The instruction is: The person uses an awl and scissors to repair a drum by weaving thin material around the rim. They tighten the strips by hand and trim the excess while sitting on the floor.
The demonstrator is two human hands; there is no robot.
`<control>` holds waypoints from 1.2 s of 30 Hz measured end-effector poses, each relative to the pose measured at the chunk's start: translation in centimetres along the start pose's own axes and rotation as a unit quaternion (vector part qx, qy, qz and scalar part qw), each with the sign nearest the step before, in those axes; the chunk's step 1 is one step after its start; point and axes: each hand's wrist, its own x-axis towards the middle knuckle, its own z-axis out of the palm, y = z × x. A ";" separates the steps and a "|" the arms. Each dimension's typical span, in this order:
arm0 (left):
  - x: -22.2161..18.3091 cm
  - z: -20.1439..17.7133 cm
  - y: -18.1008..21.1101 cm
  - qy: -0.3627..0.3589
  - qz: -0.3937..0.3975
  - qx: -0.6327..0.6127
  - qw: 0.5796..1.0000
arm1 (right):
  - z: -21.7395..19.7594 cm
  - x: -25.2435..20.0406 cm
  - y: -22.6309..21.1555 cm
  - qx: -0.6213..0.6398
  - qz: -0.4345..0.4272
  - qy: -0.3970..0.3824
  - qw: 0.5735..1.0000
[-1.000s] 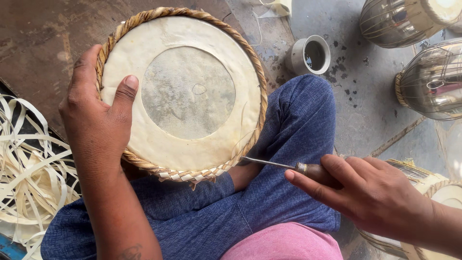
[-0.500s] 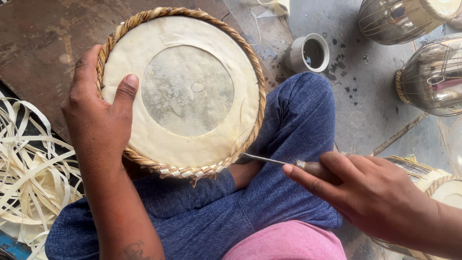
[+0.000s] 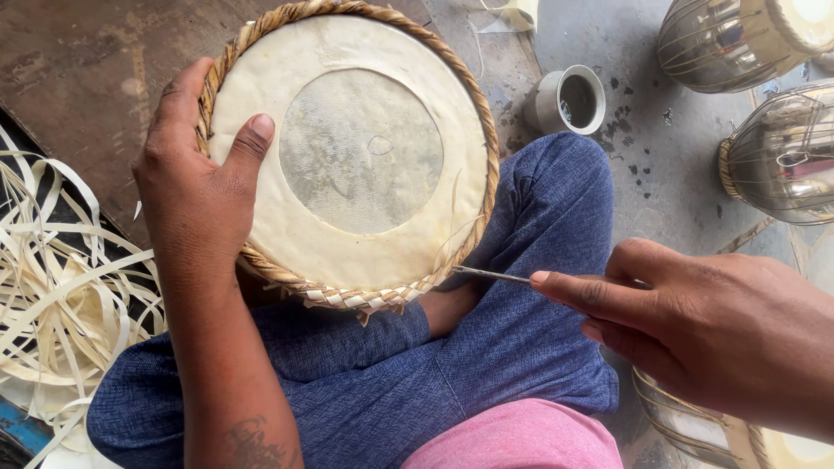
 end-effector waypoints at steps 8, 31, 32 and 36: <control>0.1 -0.2 0.8 0.010 0.024 -0.013 1.000 | -4.7 -0.3 -2.5 -0.133 0.011 -0.088 0.987; -0.4 -0.2 1.2 0.003 0.017 0.005 1.000 | 5.5 1.4 2.6 0.079 -0.182 0.236 0.951; -0.5 -0.2 1.1 0.004 0.020 0.005 1.000 | 5.8 1.6 2.7 0.074 -0.144 0.193 0.968; -0.6 -0.2 0.9 0.008 0.023 0.003 1.000 | 7.0 1.5 2.3 0.215 -0.089 0.147 0.961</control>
